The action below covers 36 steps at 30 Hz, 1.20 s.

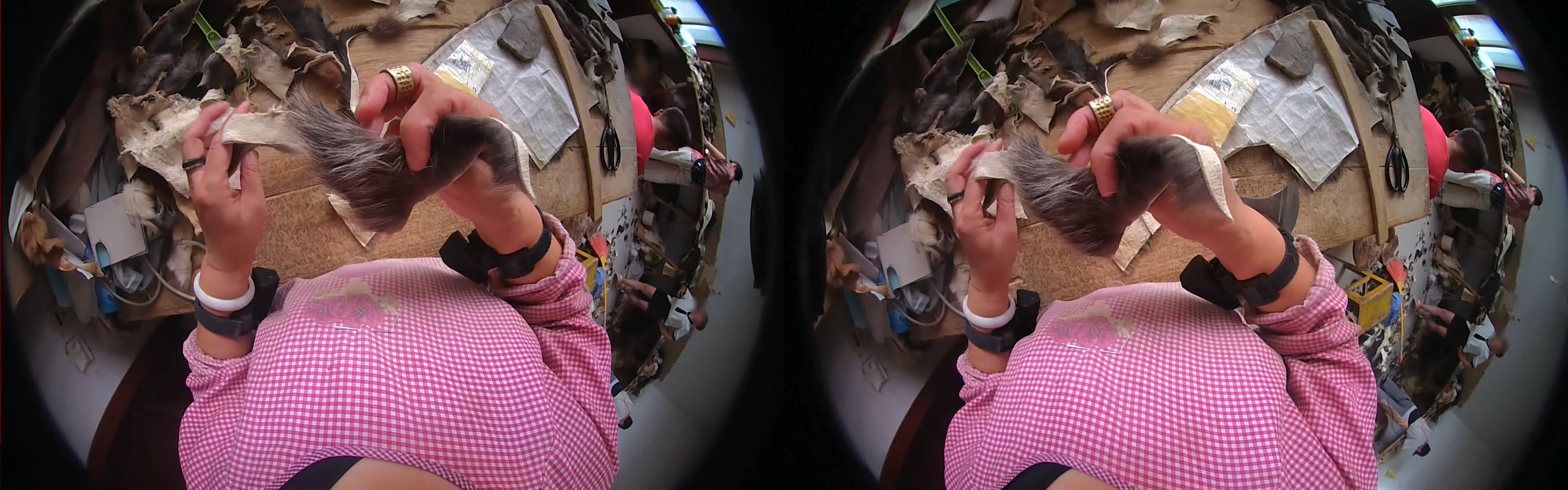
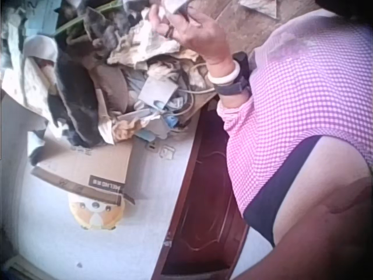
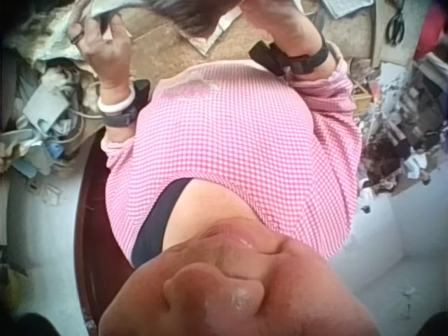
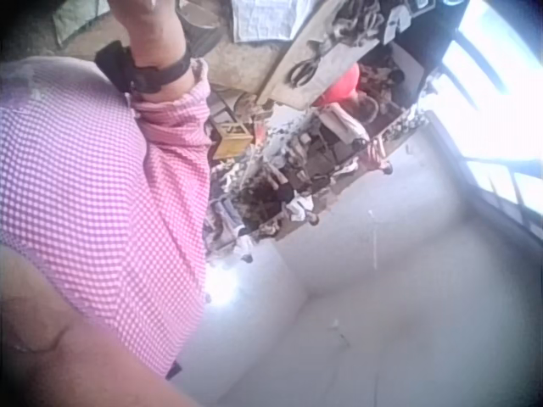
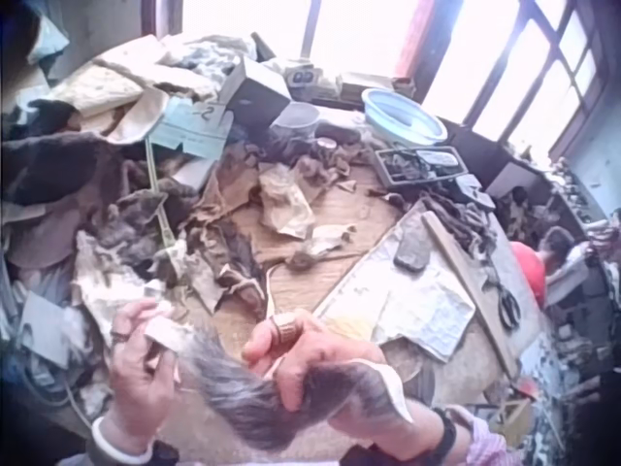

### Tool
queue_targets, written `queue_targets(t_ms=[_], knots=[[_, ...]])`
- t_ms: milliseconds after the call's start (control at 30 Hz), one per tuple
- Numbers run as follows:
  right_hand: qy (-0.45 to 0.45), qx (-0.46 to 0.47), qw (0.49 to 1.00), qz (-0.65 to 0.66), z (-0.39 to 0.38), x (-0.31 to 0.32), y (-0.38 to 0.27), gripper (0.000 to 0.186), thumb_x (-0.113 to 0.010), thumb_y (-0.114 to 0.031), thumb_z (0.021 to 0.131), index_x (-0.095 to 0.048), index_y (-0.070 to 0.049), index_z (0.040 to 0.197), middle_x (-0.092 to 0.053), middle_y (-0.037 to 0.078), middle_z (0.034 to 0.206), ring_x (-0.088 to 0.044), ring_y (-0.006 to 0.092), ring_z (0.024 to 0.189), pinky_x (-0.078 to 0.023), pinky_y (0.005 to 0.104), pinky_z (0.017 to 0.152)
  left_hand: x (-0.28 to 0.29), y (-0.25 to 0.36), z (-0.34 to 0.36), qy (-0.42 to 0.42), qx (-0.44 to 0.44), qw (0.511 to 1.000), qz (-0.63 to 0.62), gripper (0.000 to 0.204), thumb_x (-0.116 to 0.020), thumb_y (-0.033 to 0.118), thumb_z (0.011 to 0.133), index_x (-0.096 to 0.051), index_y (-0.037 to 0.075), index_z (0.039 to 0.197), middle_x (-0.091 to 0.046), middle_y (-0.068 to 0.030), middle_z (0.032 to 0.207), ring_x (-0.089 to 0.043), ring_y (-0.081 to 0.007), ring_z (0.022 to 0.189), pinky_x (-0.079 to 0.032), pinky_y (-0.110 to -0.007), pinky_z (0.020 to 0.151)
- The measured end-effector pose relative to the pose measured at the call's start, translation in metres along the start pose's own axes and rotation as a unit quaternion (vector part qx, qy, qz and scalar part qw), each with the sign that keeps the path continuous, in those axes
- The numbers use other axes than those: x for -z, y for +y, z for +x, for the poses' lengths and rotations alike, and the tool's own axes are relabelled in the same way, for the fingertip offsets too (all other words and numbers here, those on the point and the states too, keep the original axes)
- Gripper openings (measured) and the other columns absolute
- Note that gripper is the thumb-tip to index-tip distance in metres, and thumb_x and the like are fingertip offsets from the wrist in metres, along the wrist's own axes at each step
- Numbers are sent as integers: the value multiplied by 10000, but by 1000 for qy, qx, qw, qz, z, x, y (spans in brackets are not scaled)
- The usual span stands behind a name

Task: The recorder threads a needle, sorts through leather and fur scraps, and uses a leather knife and scissors to cut and shape the pieces.

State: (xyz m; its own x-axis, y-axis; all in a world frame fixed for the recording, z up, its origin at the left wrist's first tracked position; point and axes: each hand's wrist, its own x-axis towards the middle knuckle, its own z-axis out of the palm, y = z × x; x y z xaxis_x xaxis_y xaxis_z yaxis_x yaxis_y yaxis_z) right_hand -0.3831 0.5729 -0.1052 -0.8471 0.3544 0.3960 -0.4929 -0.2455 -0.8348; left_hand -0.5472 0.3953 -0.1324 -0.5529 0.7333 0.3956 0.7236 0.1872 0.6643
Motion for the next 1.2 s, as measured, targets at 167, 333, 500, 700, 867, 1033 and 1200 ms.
queue_targets(t_ms=[167, 333, 500, 700, 867, 1033, 1200], knots=[[32, -76, 991, 102, -1, 0, 6, 139, -579, -153, 961, -597, -16, 940, -589, 116, 1065, -561, 203, 1031, -453, 322, 941, 6, 17, 4, 7, -34, 999, -8, 662, -671, 65, 734, -494, 9, 1369, -395, -174, 1421, -338, -324, 1339, -286, -430, 1112], [66, -134, 977, 150, -9, -14, 20, 222, -668, -70, 893, -559, -21, 1080, -609, 46, 999, -574, 171, 1011, -492, 295, 894, -5, 30, 9, -62, -147, 980, -119, 464, -623, 24, 778, -575, -14, 1238, -579, -151, 1220, -532, -262, 1157, -410, -374, 1011], [221, -225, 948, -37, -13, -2, 18, 530, -720, -52, 817, -486, 10, 1288, -554, 106, 1227, -563, 176, 1119, -470, 307, 968, -5, 28, 5, -146, 201, 853, -459, 167, -540, 129, 967, -618, -13, 1008, -627, -2, 768, -573, -51, 652, -445, -188, 582], [-6, -187, 952, -243, -15, 1, 17, 799, -793, -205, 803, -356, -11, 1444, -463, 132, 1377, -453, 215, 1283, -363, 359, 1087, 1, 20, 4, -291, 294, 784, -462, 283, -582, 279, 975, -618, 5, 912, -576, -16, 673, -520, -77, 504, -408, -224, 448], [80, -311, 947, -15, -27, 1, 28, 342, -641, -44, 918, -529, 45, 1228, -651, 75, 1043, -630, 106, 934, -519, 222, 835, 0, 27, -1, -365, 311, 762, -435, 200, -641, 204, 944, -606, 8, 958, -577, 5, 690, -521, -55, 556, -393, -210, 491], [93, -292, 951, -44, -45, 21, 15, 243, -654, -48, 905, -555, 20, 1117, -647, 53, 977, -621, 83, 880, -513, 207, 768, -2, 20, -2, -410, 313, 759, -397, 128, -638, 140, 938, -603, 22, 975, -552, 40, 718, -490, -21, 593, -374, -192, 515], [213, -324, 914, -121, -72, 45, -21, 266, -670, -75, 874, -569, 11, 1104, -642, 36, 936, -594, 82, 789, -477, 205, 660, -10, 15, -4, -405, 307, 783, -358, 77, -636, 81, 925, -605, 21, 961, -585, 38, 776, -521, -17, 658, -410, -177, 572]])
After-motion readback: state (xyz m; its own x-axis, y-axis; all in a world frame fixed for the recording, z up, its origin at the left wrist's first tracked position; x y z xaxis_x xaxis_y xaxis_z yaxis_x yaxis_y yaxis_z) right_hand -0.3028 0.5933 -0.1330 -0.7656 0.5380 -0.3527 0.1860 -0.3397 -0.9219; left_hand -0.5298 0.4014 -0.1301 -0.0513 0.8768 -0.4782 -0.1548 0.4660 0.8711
